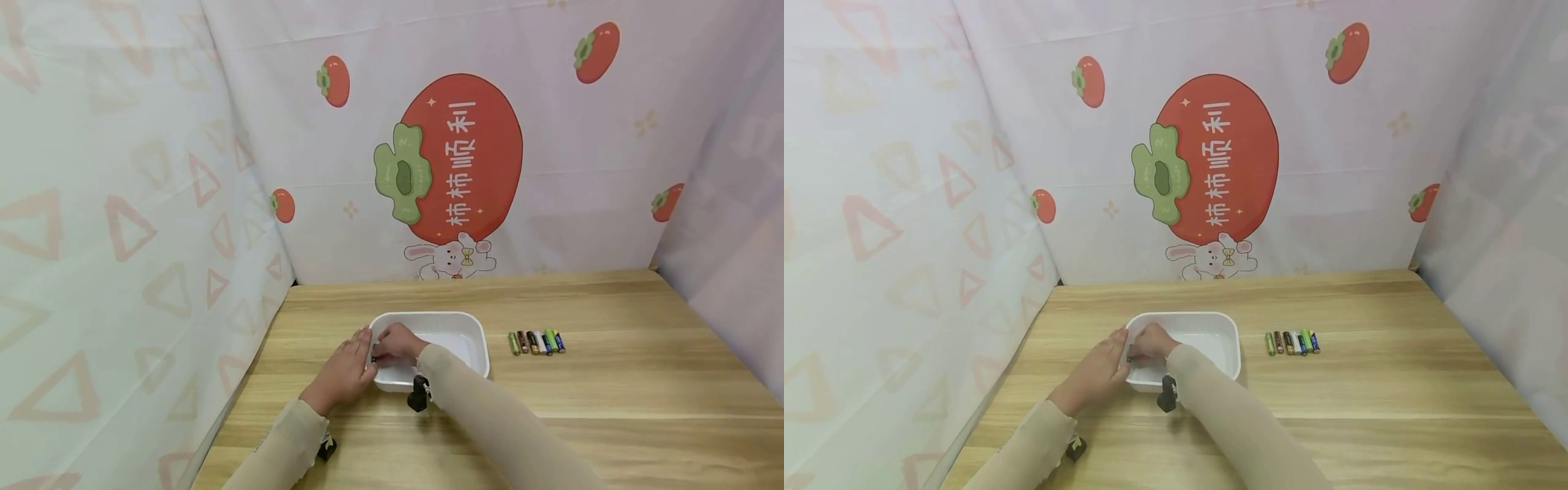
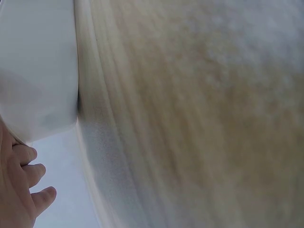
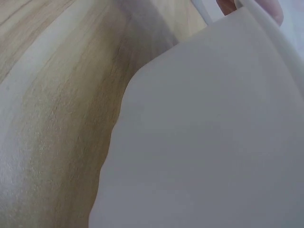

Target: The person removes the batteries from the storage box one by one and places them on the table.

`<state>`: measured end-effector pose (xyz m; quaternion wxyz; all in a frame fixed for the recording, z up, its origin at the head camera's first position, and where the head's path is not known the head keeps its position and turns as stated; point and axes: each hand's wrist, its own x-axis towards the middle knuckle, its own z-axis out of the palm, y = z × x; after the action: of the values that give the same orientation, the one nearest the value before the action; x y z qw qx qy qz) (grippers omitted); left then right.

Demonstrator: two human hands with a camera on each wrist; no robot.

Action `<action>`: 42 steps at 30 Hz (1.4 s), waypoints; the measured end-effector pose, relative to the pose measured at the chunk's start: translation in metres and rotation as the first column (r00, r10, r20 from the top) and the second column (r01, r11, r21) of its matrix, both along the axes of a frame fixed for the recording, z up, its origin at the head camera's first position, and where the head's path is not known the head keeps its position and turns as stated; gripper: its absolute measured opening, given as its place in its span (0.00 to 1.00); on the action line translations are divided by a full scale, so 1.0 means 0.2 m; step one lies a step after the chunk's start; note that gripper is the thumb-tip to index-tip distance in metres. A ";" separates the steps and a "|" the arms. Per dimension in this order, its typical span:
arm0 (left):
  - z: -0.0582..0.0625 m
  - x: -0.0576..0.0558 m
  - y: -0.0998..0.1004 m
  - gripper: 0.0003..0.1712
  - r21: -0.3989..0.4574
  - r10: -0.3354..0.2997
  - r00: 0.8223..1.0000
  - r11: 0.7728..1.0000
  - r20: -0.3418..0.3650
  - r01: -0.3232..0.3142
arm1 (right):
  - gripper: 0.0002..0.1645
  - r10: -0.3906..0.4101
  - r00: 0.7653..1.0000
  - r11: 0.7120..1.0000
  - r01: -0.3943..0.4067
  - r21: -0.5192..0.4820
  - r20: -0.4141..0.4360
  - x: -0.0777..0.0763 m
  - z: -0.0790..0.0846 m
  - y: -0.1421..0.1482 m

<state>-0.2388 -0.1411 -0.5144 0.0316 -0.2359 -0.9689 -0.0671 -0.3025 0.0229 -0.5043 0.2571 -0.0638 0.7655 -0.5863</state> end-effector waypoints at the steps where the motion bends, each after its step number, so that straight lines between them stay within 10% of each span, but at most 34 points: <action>1: 0.00 0.00 0.00 0.39 -0.003 0.001 1.000 1.000 -0.001 -0.001 | 0.07 -0.004 1.000 1.000 0.004 -0.011 0.007 0.00 0.00 0.00; 42: 0.01 0.01 0.00 0.40 0.005 -0.014 0.999 1.000 -0.033 0.014 | 0.12 0.011 1.000 0.994 -0.011 -0.105 0.003 -0.02 0.01 0.20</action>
<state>-0.2367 -0.1416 -0.5130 0.0477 -0.2439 -0.9664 -0.0662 -0.3060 0.0628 -0.5019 0.2582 -0.0803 0.7327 -0.6245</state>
